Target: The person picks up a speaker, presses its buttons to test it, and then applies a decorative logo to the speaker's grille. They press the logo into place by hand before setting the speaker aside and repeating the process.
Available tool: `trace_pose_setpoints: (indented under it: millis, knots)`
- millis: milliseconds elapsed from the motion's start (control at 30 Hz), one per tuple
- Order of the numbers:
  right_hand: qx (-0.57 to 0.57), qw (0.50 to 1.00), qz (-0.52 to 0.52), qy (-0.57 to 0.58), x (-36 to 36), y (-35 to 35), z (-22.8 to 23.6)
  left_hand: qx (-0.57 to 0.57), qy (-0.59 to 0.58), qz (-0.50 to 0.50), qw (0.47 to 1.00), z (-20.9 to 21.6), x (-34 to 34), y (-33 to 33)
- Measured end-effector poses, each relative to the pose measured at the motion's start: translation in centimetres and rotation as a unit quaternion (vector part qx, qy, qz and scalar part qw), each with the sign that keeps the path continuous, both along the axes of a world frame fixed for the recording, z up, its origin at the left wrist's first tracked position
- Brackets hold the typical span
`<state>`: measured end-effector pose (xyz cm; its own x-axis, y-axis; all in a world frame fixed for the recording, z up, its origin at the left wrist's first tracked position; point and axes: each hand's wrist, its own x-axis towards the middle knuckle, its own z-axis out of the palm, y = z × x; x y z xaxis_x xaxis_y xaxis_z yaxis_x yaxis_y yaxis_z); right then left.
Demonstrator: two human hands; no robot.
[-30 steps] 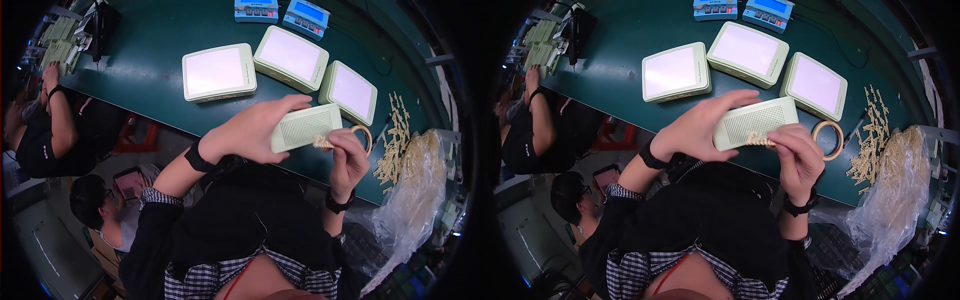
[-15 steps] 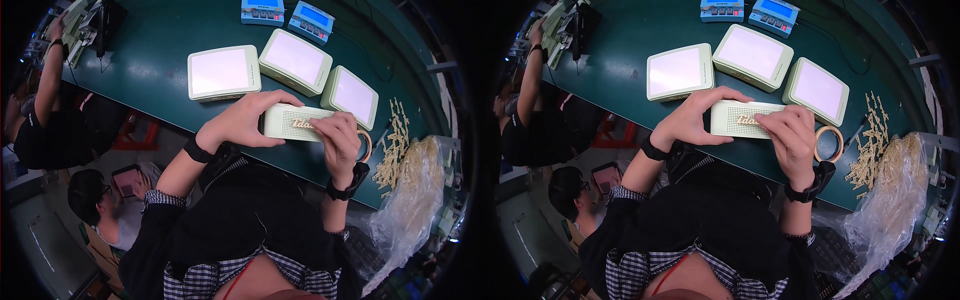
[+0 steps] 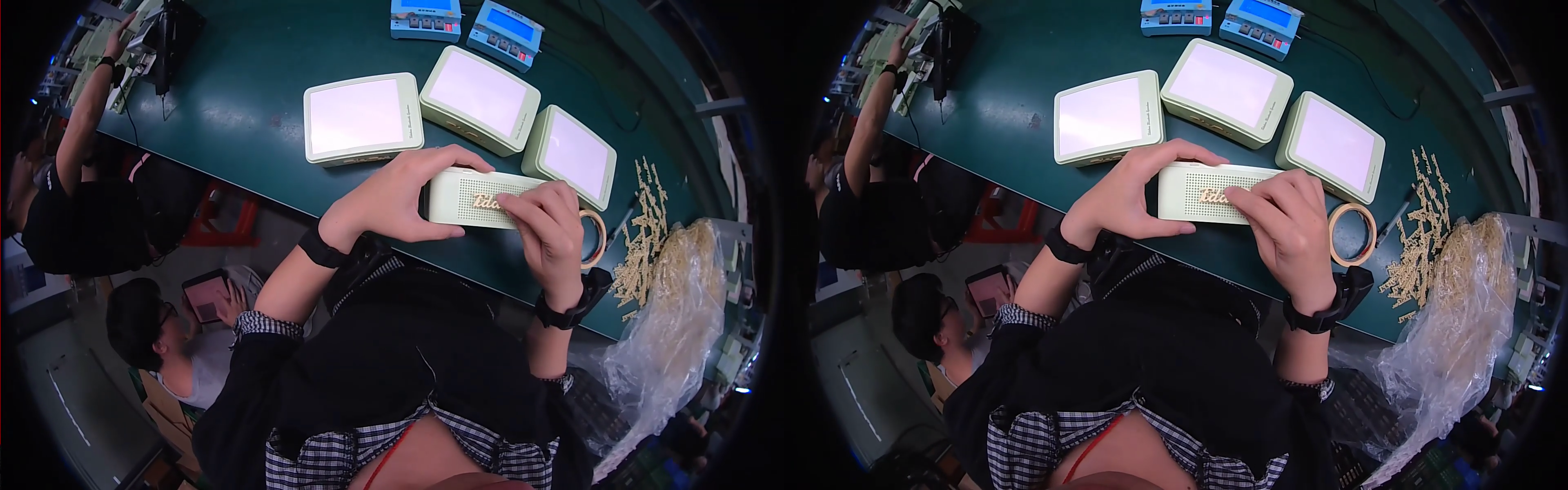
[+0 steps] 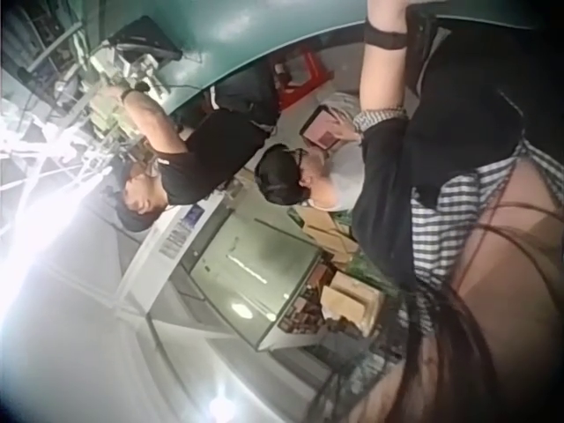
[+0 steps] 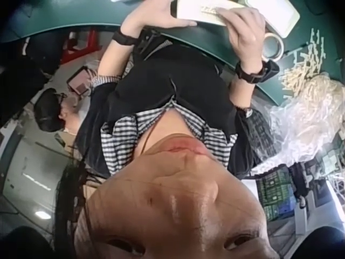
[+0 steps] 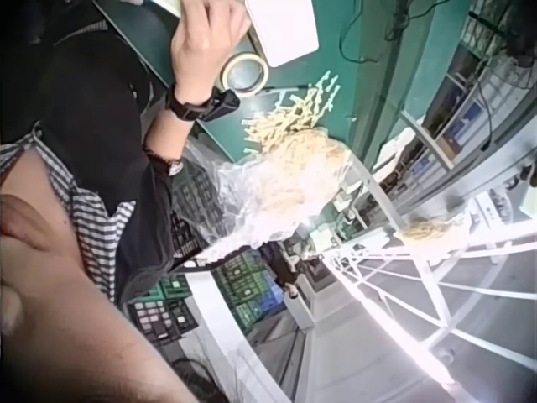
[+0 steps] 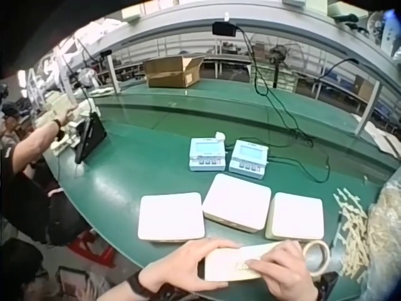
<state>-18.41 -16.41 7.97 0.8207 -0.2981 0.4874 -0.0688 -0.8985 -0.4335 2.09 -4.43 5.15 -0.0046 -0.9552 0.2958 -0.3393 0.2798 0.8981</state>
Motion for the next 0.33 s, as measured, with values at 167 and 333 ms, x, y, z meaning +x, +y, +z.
trace_pose_setpoints:
  millis: [167, 333]
  knots:
    - [-0.011, 0.999, 0.016, 0.047, -0.03, -0.1, 0.74, 0.073, 0.145, 0.013, 0.987, -0.27, -0.54, -0.3]
    - [-0.01, 0.998, 0.021, 0.067, -0.16, -0.18, 1.09, 0.183, 0.197, 0.026, 0.963, -0.35, -0.69, -0.81]
